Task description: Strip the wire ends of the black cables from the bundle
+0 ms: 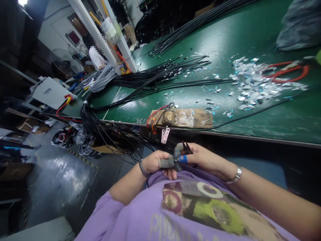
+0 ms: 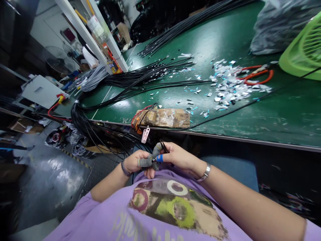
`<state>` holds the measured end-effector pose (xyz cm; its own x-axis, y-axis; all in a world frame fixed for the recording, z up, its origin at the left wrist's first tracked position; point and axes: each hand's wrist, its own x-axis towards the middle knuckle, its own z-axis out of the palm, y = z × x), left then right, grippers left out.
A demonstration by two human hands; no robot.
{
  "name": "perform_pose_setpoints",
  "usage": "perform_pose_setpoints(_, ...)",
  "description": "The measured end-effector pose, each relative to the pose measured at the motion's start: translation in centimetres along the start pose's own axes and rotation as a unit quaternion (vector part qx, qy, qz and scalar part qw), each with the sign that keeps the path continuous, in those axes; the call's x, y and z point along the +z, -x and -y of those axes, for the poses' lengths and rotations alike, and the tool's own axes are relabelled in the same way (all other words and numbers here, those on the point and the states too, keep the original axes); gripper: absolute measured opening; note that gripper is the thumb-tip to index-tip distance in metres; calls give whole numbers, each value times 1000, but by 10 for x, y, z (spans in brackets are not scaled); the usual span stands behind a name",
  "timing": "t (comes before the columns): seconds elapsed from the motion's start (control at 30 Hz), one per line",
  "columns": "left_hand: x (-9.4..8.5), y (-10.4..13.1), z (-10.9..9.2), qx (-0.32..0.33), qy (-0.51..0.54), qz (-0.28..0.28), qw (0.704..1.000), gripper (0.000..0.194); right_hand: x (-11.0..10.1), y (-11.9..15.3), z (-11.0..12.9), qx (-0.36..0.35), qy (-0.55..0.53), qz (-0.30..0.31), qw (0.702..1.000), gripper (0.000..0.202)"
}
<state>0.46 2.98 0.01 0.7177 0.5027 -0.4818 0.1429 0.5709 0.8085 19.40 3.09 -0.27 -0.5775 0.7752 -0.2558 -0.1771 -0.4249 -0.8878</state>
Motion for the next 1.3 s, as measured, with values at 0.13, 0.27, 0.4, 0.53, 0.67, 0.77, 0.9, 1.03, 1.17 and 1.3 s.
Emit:
perform_pose_setpoints(0.13,-3,-5,-13,-44,-61,30,997,51,-2,3,6,-2,23,-2,1000,19)
perform_pose_setpoints(0.27,3,-12,-10,-45,-127,-51,990,44,-3,4,7,-13,61,-51,997,17)
perform_pose_setpoints(0.4,14,-13,-3,-3,-159,-138,977,37,-6,2,4,-41,37,-147,988,26)
perform_pose_setpoints(0.53,20,-8,0,51,-116,-215,968,45,-8,3,0,-33,-9,-195,980,39)
perform_pose_setpoints(0.67,21,-5,2,70,-103,-261,957,50,-4,4,-4,-6,-4,-150,989,38)
perform_pose_setpoints(0.77,22,-5,4,80,-112,-272,952,50,2,2,-7,0,-5,-136,991,35)
perform_pose_setpoints(0.9,23,-7,9,111,-131,-303,937,45,7,2,-13,-14,21,-135,991,29)
perform_pose_setpoints(1.03,22,-7,14,154,-164,-343,912,36,8,7,-19,-78,142,-114,980,19)
perform_pose_setpoints(1.17,22,-7,15,152,-173,-345,910,32,5,15,-18,-166,269,-158,936,13)
perform_pose_setpoints(1.3,23,-5,15,133,-173,-325,920,31,3,15,-11,-212,309,-157,914,12)
